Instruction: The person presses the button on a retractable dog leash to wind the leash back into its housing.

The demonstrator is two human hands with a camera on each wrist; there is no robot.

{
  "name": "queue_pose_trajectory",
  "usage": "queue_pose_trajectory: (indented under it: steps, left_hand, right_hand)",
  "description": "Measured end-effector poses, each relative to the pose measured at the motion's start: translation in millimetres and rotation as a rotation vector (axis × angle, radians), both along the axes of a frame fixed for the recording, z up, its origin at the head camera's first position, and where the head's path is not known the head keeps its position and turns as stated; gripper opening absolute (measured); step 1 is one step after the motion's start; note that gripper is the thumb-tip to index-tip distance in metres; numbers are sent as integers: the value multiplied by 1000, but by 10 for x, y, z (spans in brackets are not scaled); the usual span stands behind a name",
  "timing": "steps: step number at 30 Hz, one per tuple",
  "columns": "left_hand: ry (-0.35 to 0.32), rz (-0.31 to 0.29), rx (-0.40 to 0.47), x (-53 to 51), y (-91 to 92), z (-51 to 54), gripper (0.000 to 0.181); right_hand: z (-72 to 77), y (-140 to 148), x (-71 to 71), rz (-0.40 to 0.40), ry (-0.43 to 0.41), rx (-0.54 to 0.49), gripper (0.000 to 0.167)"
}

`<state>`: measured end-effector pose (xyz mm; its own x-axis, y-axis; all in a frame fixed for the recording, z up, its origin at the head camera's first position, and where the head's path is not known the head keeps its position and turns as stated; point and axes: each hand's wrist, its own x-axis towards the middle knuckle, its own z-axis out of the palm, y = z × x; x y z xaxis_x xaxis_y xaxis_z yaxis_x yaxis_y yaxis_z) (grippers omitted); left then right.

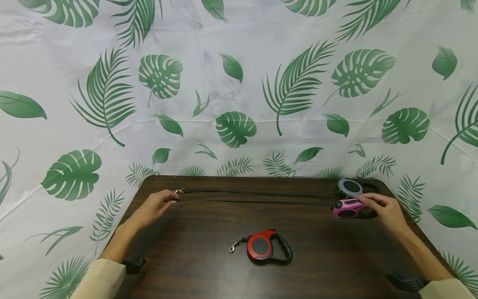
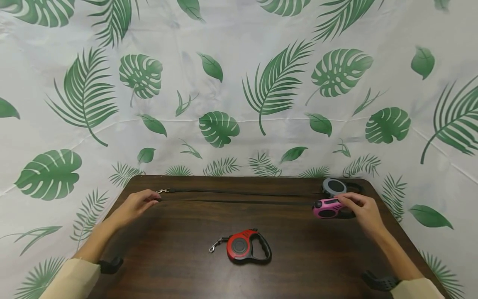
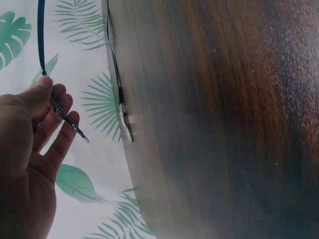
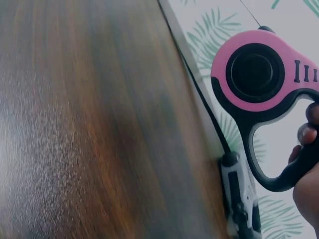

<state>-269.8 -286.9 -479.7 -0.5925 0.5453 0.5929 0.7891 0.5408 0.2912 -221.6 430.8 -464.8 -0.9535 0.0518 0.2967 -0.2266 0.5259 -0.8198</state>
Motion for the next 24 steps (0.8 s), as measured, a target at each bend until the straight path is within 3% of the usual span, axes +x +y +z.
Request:
queue_pose_trajectory:
  steps: [11, 24]
  left_hand:
    - [7, -18, 8, 10, 58, -7, 25]
    - [-1, -31, 4, -2, 126, -16, 25]
  right_hand:
    - [8, -193, -30, 75, -34, -247, 17]
    - [57, -426, -29, 150, 9, -367, 16]
